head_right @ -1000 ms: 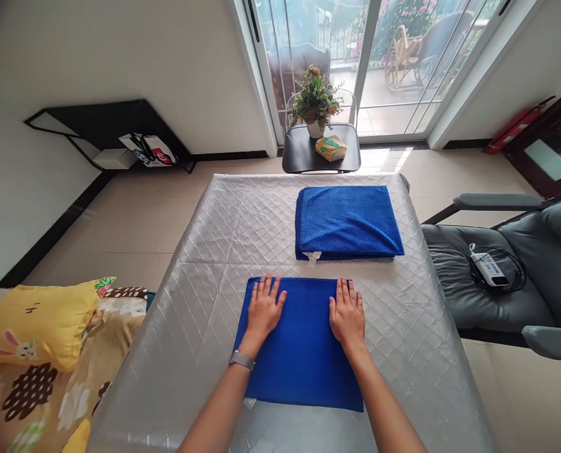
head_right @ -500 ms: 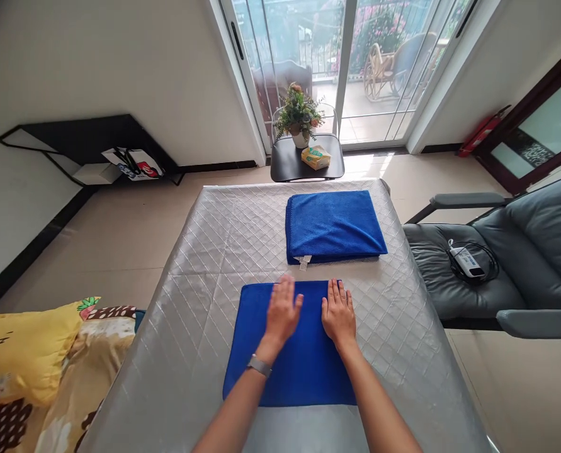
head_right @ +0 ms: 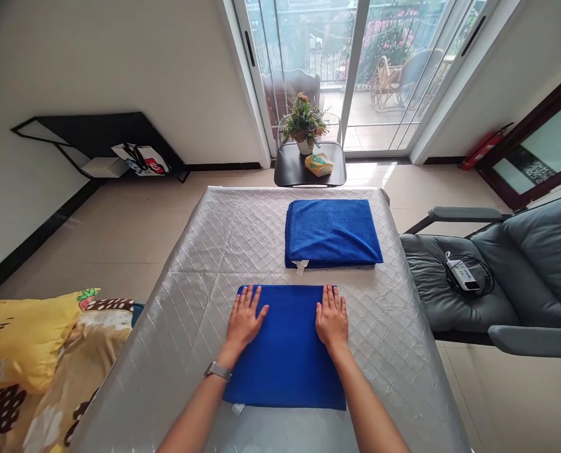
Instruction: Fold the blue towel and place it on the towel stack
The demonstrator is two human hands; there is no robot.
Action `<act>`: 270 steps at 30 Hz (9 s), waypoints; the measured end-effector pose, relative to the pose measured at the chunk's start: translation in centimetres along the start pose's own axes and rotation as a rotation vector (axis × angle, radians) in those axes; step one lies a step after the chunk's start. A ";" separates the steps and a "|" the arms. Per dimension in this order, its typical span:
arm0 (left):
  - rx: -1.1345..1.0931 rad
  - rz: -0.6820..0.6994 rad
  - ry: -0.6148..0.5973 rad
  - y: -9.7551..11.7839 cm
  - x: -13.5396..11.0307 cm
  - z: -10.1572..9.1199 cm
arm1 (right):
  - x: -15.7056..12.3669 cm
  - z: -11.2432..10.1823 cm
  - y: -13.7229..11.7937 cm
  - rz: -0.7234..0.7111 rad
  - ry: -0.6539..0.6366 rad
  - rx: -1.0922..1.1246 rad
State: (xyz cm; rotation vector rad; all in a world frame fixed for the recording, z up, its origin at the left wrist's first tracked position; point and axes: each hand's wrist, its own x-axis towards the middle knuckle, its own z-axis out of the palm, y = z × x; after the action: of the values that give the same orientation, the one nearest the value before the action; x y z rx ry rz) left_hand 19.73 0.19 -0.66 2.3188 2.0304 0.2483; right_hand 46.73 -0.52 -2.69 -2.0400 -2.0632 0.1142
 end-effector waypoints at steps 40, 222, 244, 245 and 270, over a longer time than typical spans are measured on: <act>-0.035 0.007 -0.061 -2.9 -7.8 -1.3 | -6.7 -2.6 -0.8 -0.013 0.054 -0.044; -0.143 -0.141 0.152 8.2 -8.8 -1.6 | -6.3 -1.3 -0.2 -0.078 -0.034 -0.044; -0.015 -0.183 0.097 -1.4 -8.8 -1.4 | -2.7 -1.6 -0.2 -0.053 -0.057 -0.047; -0.016 -0.205 0.124 -1.0 -8.3 -1.7 | -2.1 -1.5 -0.2 -0.050 -0.054 -0.042; -0.029 -0.094 0.017 -5.8 -1.3 -0.9 | -1.7 -0.8 0.0 -0.019 -0.046 -0.006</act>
State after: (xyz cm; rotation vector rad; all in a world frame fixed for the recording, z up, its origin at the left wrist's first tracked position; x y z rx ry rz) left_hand 13.77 -0.33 -0.71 2.2050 2.1224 0.2920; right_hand 46.88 -2.26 -2.09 -2.0396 -2.1115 0.1531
